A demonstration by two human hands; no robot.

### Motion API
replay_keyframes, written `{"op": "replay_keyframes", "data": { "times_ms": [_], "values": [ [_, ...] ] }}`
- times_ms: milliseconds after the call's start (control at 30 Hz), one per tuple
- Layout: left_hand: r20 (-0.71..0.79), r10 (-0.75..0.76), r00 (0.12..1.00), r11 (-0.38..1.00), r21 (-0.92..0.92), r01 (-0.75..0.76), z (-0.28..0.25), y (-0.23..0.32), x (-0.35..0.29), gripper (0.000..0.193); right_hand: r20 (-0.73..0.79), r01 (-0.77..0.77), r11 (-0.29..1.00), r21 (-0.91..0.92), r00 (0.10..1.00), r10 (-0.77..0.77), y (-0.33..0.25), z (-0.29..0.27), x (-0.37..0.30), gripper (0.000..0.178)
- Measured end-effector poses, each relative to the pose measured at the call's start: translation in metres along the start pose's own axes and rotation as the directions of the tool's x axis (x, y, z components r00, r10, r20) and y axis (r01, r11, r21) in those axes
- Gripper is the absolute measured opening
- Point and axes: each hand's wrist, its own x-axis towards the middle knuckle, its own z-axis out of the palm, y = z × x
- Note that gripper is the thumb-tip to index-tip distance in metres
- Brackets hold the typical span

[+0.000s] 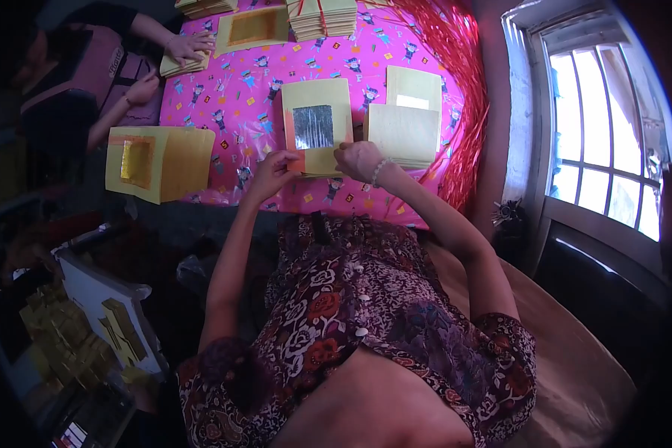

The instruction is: Applying foil centers to yellow sheets of paper and stacking them into bundles.

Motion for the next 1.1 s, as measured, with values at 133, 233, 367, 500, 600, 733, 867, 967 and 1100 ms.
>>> {"op": "replay_keyframes", "data": {
  "times_ms": [133, 233, 367, 500, 600, 733, 867, 967, 1100],
  "values": [
    [-0.014, -0.002, 1.0, 0.996, -0.086, 0.001, 0.002, 0.004, -0.002, 0.031, -0.22, 0.096, 0.992, -0.081, 0.969, -0.111, -0.012, 0.003, -0.001, 0.049],
    [-0.009, -0.009, 1.0, 0.995, -0.097, 0.008, 0.003, 0.009, -0.002, 0.03, -0.3, 0.134, 0.986, -0.094, 0.941, -0.156, -0.019, 0.011, 0.007, 0.051],
    [-0.011, -0.013, 1.0, 0.999, -0.045, 0.012, 0.002, 0.008, -0.002, 0.03, -0.305, 0.134, 0.988, -0.071, 0.941, -0.15, -0.02, 0.014, 0.016, 0.048],
    [-0.01, 0.004, 1.0, 0.996, -0.091, -0.005, 0.002, 0.005, -0.001, 0.03, -0.259, 0.136, 0.988, -0.068, 0.954, -0.15, -0.017, 0.012, 0.017, 0.046],
    [-0.003, 0.011, 1.0, 0.995, -0.095, -0.011, 0.001, 0.004, -0.001, 0.03, -0.245, 0.145, 0.986, -0.08, 0.956, -0.16, -0.017, 0.011, 0.017, 0.045],
    [-0.007, -0.002, 1.0, 0.997, -0.078, 0.002, 0.001, 0.005, -0.002, 0.03, -0.249, 0.155, 0.984, -0.082, 0.953, -0.171, -0.018, 0.008, 0.015, 0.044],
    [-0.007, -0.052, 0.999, 0.99, -0.128, 0.051, 0.001, 0.01, -0.003, 0.031, -0.26, 0.187, 0.98, -0.069, 0.945, -0.198, -0.017, 0.007, 0.014, 0.038],
    [-0.04, 0.131, 0.991, 0.978, 0.168, -0.123, 0.0, 0.006, -0.001, 0.037, -0.322, 0.242, 0.956, -0.164, 0.903, -0.284, -0.011, 0.025, 0.024, 0.028],
    [-0.041, 0.352, 0.935, 0.781, 0.564, -0.269, -0.005, 0.016, 0.003, 0.04, -0.396, 0.235, 0.95, -0.203, 0.868, -0.3, -0.013, 0.014, 0.019, 0.015]
  ]
}}
